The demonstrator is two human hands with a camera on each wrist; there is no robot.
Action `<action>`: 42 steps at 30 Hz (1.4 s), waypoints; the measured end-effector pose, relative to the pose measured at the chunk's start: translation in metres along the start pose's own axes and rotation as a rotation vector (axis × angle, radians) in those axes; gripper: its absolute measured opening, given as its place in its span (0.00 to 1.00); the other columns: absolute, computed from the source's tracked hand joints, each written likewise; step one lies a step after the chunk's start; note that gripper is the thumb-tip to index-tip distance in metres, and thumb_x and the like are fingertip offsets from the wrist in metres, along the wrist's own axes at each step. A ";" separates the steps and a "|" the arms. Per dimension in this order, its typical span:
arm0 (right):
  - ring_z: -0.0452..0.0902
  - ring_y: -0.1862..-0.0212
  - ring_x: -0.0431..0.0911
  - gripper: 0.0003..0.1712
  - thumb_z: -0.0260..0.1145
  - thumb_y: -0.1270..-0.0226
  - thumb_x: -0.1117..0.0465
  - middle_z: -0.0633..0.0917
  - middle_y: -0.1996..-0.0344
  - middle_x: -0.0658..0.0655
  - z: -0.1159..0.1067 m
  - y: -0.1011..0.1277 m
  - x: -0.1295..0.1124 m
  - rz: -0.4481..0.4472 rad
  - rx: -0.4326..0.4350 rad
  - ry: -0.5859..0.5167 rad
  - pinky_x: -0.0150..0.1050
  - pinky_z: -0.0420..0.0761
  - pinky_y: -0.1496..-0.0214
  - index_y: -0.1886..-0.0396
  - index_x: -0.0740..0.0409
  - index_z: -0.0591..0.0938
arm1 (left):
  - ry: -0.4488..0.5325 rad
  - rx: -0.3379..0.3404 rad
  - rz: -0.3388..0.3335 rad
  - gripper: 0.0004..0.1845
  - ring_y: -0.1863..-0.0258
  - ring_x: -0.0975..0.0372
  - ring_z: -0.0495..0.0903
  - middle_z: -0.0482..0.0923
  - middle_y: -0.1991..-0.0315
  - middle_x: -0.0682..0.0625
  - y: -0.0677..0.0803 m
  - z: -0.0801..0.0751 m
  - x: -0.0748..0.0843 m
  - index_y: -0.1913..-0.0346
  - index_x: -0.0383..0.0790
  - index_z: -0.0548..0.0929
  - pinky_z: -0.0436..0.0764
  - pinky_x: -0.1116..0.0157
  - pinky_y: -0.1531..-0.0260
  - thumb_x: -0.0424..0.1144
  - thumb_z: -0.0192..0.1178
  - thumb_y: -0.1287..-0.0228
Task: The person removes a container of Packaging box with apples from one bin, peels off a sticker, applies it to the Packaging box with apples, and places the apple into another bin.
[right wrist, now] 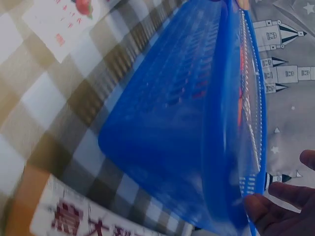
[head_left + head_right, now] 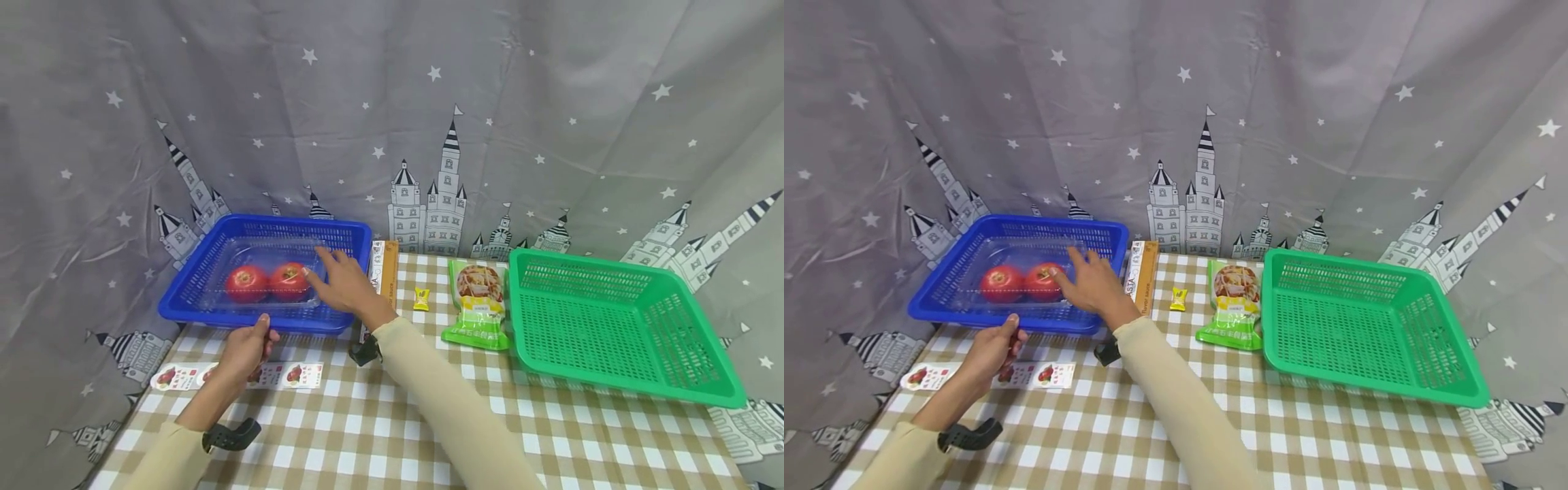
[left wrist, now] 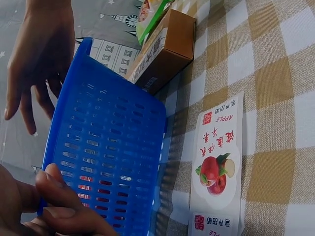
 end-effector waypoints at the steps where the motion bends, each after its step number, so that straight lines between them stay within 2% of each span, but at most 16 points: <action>1: 0.61 0.30 0.60 0.37 0.46 0.24 0.37 0.64 0.29 0.64 0.002 -0.001 0.000 0.010 -0.008 -0.014 0.52 0.63 0.32 0.22 0.46 0.55 | 0.000 -0.002 0.001 0.28 0.90 0.67 0.58 0.69 0.83 0.56 0.000 0.000 0.000 0.72 0.44 0.77 0.58 0.68 0.92 0.61 0.39 0.24; 14: 0.66 0.33 0.57 0.41 0.46 0.26 0.33 0.68 0.32 0.65 0.014 -0.008 -0.007 0.061 -0.041 -0.067 0.49 0.68 0.35 0.23 0.49 0.57 | -0.046 0.004 0.015 0.29 0.89 0.66 0.60 0.70 0.82 0.55 0.000 -0.001 0.000 0.71 0.43 0.78 0.60 0.66 0.92 0.61 0.39 0.24; 19: 0.63 0.31 0.58 0.43 0.43 0.28 0.30 0.67 0.31 0.64 0.020 -0.012 -0.010 0.091 -0.063 -0.086 0.52 0.67 0.34 0.22 0.48 0.56 | -0.046 0.001 0.015 0.29 0.89 0.66 0.60 0.70 0.82 0.55 -0.001 -0.002 0.000 0.70 0.43 0.78 0.61 0.67 0.91 0.62 0.39 0.24; 28: 0.63 0.31 0.55 0.38 0.54 0.27 0.39 0.73 0.34 0.61 0.035 -0.015 -0.012 0.172 -0.071 -0.174 0.47 0.65 0.33 0.24 0.51 0.61 | -0.029 -0.004 0.023 0.29 0.90 0.67 0.59 0.70 0.82 0.55 0.000 -0.002 -0.002 0.71 0.43 0.77 0.60 0.67 0.91 0.61 0.39 0.24; 33: 0.63 0.31 0.55 0.34 0.59 0.27 0.48 0.73 0.34 0.59 0.038 -0.016 -0.008 0.244 -0.058 -0.363 0.46 0.62 0.31 0.26 0.51 0.64 | -0.026 -0.003 0.031 0.29 0.89 0.67 0.59 0.70 0.82 0.55 -0.001 -0.002 -0.002 0.71 0.43 0.77 0.59 0.68 0.91 0.62 0.40 0.25; 36: 0.66 0.33 0.53 0.33 0.62 0.29 0.52 0.74 0.35 0.59 0.040 -0.015 -0.005 0.292 -0.035 -0.485 0.46 0.65 0.33 0.27 0.50 0.66 | -0.026 0.003 0.037 0.29 0.89 0.67 0.59 0.70 0.82 0.55 -0.001 -0.002 -0.002 0.71 0.43 0.78 0.59 0.67 0.91 0.62 0.40 0.25; 42: 0.72 0.40 0.52 0.31 0.68 0.34 0.57 0.77 0.40 0.61 0.043 -0.014 -0.002 0.359 0.065 -0.588 0.45 0.71 0.40 0.32 0.44 0.70 | -0.013 -0.011 0.035 0.27 0.90 0.67 0.58 0.70 0.82 0.55 -0.001 -0.001 -0.002 0.70 0.43 0.78 0.58 0.68 0.92 0.58 0.40 0.23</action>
Point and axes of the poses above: each hand's wrist, its own y-axis away from the middle knuckle, its own z-axis out of the palm, x = y × z, the point moved 6 cm from there along -y, towards the middle knuckle
